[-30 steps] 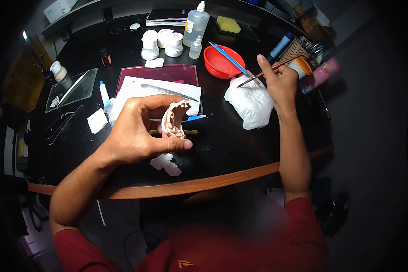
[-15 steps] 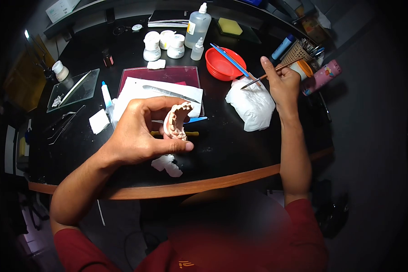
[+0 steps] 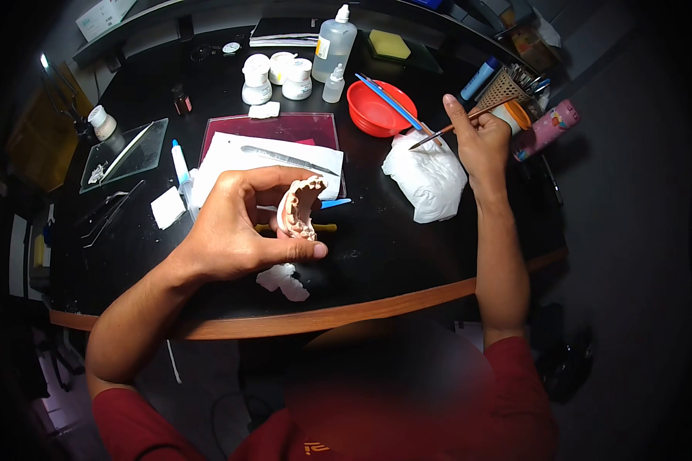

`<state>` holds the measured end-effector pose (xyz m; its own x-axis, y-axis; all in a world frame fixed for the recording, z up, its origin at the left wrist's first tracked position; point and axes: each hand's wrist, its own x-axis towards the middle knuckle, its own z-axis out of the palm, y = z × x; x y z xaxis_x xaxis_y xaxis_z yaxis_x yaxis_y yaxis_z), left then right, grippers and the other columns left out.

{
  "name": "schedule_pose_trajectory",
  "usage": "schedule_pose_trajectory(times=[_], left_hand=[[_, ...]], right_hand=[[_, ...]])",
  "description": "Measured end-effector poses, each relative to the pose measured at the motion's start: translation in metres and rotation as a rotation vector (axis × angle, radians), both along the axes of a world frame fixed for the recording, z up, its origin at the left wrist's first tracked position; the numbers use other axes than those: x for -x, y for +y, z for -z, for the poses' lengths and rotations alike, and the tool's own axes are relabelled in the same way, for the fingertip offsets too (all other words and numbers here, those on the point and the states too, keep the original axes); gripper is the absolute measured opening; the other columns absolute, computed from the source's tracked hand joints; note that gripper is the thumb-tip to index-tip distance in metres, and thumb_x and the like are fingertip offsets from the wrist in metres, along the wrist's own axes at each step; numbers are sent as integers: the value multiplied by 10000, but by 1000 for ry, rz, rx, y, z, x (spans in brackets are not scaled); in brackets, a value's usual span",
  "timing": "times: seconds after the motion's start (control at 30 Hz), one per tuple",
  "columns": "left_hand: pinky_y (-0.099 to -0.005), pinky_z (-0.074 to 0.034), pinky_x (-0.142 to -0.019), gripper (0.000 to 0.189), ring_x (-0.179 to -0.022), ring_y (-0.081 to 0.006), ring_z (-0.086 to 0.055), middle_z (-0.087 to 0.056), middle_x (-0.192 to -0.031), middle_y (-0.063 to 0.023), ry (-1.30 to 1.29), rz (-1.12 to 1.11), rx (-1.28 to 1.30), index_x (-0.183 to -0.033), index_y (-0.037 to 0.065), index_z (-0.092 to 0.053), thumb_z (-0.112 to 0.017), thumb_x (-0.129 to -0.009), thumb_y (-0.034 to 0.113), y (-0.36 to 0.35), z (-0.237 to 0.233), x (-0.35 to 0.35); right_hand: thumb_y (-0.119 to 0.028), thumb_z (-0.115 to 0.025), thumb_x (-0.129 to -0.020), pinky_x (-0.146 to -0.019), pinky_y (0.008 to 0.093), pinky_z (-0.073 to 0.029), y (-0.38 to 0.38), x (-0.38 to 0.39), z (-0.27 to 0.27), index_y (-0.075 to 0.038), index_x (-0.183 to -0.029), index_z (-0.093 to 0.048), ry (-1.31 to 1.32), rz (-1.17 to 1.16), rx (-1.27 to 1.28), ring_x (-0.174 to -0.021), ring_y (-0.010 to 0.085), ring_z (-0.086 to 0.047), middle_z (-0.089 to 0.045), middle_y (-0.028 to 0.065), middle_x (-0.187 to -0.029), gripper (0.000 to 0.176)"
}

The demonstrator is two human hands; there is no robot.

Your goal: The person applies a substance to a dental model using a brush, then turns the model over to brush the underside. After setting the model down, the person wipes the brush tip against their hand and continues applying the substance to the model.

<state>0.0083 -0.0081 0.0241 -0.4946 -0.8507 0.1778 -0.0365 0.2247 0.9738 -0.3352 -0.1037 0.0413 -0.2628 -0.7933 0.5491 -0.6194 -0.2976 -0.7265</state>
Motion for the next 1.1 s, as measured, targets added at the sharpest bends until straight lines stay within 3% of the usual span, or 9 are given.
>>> schedule_pose_trajectory(times=[0.23, 0.4, 0.53, 0.6, 0.7, 0.77, 0.87, 0.97, 1.1], left_hand=[[-308, -614, -919, 676, -1068, -163, -718, -733, -1136, -139, 130, 35, -141, -1312, -46, -607, -959, -740, 32, -1, 1, 1], [-313, -617, -955, 670, -1083, -161, -728, -738, -1201, -147, 282, 118, -330, -1327, -17, -567, -934, -766, 0, -4, 0, -2], [-319, -618, -959, 663, -1077, -167, -736, -731, -1223, -152, 361, 158, -379, -1342, -17, -563, -925, -787, 15, -5, 8, -1], [-355, -611, -983, 674, -1074, -186, -731, -712, -1246, -171, 377, 162, -439, -1346, -15, -554, -916, -779, 10, -2, 2, -1], [-343, -617, -970, 633, -1062, -192, -743, -712, -1225, -147, 427, 186, -435, -1351, -28, -555, -891, -814, -5, 1, 7, 2], [-324, -621, -956, 603, -1057, -189, -747, -715, -1199, -120, 418, 192, -419, -1355, -39, -559, -875, -841, -14, 2, 7, 3], [-309, -619, -947, 590, -1057, -180, -739, -711, -1182, -100, 357, 197, -411, -1360, -55, -565, -865, -854, -16, 5, 2, 4], [-291, -618, -927, 595, -1058, -164, -728, -708, -1185, -101, 341, 220, -395, -1357, -67, -572, -874, -849, -6, 4, 6, 3], [-306, -621, -913, 650, -1043, -183, -736, -693, -1210, -117, 319, 230, -433, -1373, -56, -568, -897, -817, 10, 5, 4, 3]], right_hand=[[-303, -820, -973, -534, 257, -295, 11, -14, -5, -95, -563, -497, -148, -167, 149, -556, 27, -374, -444, -74, -564, 562], [-222, -698, -1056, -615, 212, -404, 44, -46, -8, -46, -821, -632, -337, -389, 234, -619, 49, -570, -584, -27, -630, 301], [-121, -563, -1095, -805, 341, -606, 64, -57, 5, 60, -1099, -626, -275, -696, 372, -869, 212, -696, -647, 179, -1084, 192], [-99, -650, -1041, -922, 381, -560, 72, -60, 5, 3, -1107, -638, -121, -757, 403, -1031, 233, -647, -668, 137, -1033, 121], [17, -801, -880, -1011, 420, -466, 84, -70, 2, -63, -1071, -610, 86, -817, 435, -1072, 248, -588, -672, 48, -844, 282], [33, -775, -886, -1012, 434, -458, 92, -72, 4, -81, -1045, -596, 29, -856, 368, -1039, 242, -588, -672, 45, -857, 265], [24, -708, -929, -1020, 443, -471, 105, -78, 7, -45, -1163, -629, -224, -903, 174, -1052, 263, -610, -681, 56, -831, 257], [23, -676, -947, -991, 440, -557, 91, -66, 3, -9, -1229, -642, 157, -927, 320, -1117, 292, -645, -733, 111, -908, 286], [63, -713, -910, -948, 419, -622, 96, -83, 6, 0, -1156, -653, -50, -986, 291, -1161, 335, -639, -738, 143, -956, 261]])
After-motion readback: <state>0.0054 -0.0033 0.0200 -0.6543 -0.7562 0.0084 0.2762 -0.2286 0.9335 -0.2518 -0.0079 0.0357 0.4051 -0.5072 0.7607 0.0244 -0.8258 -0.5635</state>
